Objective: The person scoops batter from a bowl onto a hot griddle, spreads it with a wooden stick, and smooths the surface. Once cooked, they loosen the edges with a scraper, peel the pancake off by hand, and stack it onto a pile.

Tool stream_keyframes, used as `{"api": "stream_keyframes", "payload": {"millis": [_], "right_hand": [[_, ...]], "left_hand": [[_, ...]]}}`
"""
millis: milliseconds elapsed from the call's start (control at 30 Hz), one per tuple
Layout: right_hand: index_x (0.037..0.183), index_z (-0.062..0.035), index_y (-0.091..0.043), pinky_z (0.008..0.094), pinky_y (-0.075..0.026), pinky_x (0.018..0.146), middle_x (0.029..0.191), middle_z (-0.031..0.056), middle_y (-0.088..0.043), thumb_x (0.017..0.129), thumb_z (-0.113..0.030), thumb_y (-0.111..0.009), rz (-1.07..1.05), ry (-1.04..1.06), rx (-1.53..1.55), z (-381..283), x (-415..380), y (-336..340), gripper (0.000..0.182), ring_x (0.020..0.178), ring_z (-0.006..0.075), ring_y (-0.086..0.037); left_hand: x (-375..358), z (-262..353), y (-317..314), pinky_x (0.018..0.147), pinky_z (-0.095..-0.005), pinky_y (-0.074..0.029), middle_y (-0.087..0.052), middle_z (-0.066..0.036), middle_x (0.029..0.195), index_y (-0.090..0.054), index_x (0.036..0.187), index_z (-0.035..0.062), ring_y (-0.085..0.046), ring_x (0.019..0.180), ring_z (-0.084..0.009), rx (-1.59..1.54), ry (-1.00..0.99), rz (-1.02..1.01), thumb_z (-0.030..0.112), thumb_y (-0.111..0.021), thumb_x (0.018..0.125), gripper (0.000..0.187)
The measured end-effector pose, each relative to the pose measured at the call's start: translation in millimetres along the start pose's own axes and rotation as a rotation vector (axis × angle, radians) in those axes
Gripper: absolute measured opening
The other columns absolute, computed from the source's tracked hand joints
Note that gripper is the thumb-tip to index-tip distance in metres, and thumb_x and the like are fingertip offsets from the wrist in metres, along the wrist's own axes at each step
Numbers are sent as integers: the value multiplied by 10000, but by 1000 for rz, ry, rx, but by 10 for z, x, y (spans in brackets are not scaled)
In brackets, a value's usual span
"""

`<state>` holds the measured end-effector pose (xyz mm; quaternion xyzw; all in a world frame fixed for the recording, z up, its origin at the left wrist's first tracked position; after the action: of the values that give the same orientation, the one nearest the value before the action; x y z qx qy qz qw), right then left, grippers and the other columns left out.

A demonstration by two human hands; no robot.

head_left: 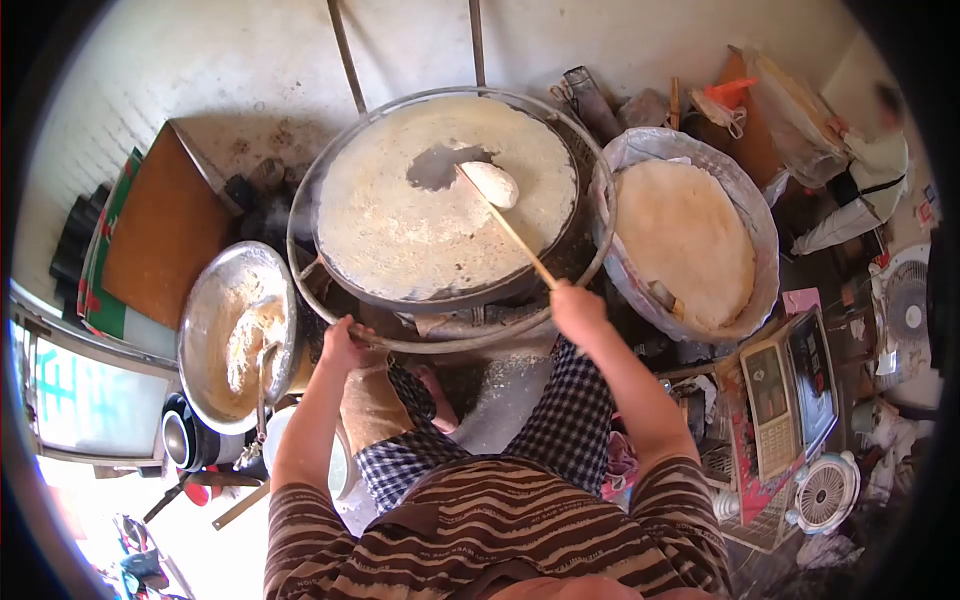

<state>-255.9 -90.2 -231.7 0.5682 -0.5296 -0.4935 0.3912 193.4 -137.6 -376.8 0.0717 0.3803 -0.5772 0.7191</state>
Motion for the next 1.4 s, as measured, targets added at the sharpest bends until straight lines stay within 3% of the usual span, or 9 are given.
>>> {"api": "stream_keyframes", "payload": {"millis": [200, 367, 433, 600, 800, 900, 1000, 1167, 1400], "right_hand": [[910, 6, -499, 435, -518, 577, 712, 204, -649, 847, -157, -459, 44, 389, -106, -516, -401, -197, 179, 660, 339, -664], [911, -9, -531, 459, -519, 617, 813, 222, -663, 875, -111, -401, 25, -16, -112, 139, -1, 45, 169, 744, 347, -671], [907, 4, -525, 447, -523, 631, 785, 211, -665, 876, -109, -411, 38, 2, -49, -94, 51, -60, 164, 738, 353, -669], [862, -6, -506, 419, -524, 593, 758, 195, -666, 862, -117, -418, 35, 382, -149, -504, -295, -20, 141, 708, 349, -670], [878, -25, -521, 440, -521, 625, 779, 217, -661, 869, -133, -415, 16, -29, -49, -48, 121, -8, 152, 744, 344, -671], [904, -11, -508, 464, -520, 666, 775, 234, -655, 860, -112, -416, -39, 77, 0, -560, 5, -86, 144, 745, 360, -669], [900, -9, -499, 464, -523, 659, 764, 230, -656, 854, -111, -426, -71, 326, -168, -577, -252, -100, 133, 724, 357, -670], [933, -3, -524, 455, -523, 656, 787, 213, -667, 861, -106, -400, 8, -21, -98, 23, 127, -18, 177, 742, 347, -673], [926, 2, -509, 473, -522, 670, 733, 223, -652, 856, -110, -420, -126, 141, -187, -295, -161, -169, 159, 733, 363, -665]], "left_hand": [[-52, 90, -48, 554, -338, -459, -579, -52, 898, -492, 1043, 85, -632, 748, -207, -123, -174, 318, 422, -571, 882, 382], [-500, -561, -559, 428, -275, -368, -595, -77, 704, -539, 959, 61, -477, 473, -152, -95, -15, 15, 465, -610, 848, 425], [-724, -810, -874, 543, -316, -435, -631, -121, 905, -488, 1055, 104, -550, 637, -207, -63, 48, 100, 480, -571, 868, 428], [-483, -617, -661, 591, -392, -522, -610, -161, 856, -455, 1044, 50, -618, 749, -287, -78, -54, 124, 322, -509, 917, 305], [190, 203, 131, 473, -319, -448, -595, -93, 757, -482, 980, 75, -589, 624, -198, 207, -207, 116, 324, -550, 889, 273], [222, 483, 284, 745, -469, -480, -503, -191, 1124, -414, 1231, 69, -559, 969, -328, 581, -552, 878, 384, -570, 872, 502], [-431, 591, -147, 879, -503, -411, -421, -215, 1229, -357, 1341, 120, -460, 1115, -399, 958, -784, 941, 407, -601, 844, 623], [-1292, 243, -1103, 1036, -502, -224, -354, -187, 1356, -304, 1395, 93, -337, 1264, -357, 1255, -1323, 365, 271, -628, 816, 687], [-1189, 62, -1461, 1093, -547, -85, -255, -205, 1445, -326, 1400, 92, -193, 1370, -365, 1672, -1367, 87, 376, -580, 787, 722]]}}
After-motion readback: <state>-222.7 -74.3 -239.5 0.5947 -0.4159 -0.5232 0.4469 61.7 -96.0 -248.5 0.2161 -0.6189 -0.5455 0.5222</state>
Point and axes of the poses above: each hand's wrist, its own x-axis towards the middle knuckle, its own y-axis out of the back of the hand, z = x × y, the point moved 5 cm from there along x, towards the middle knuckle
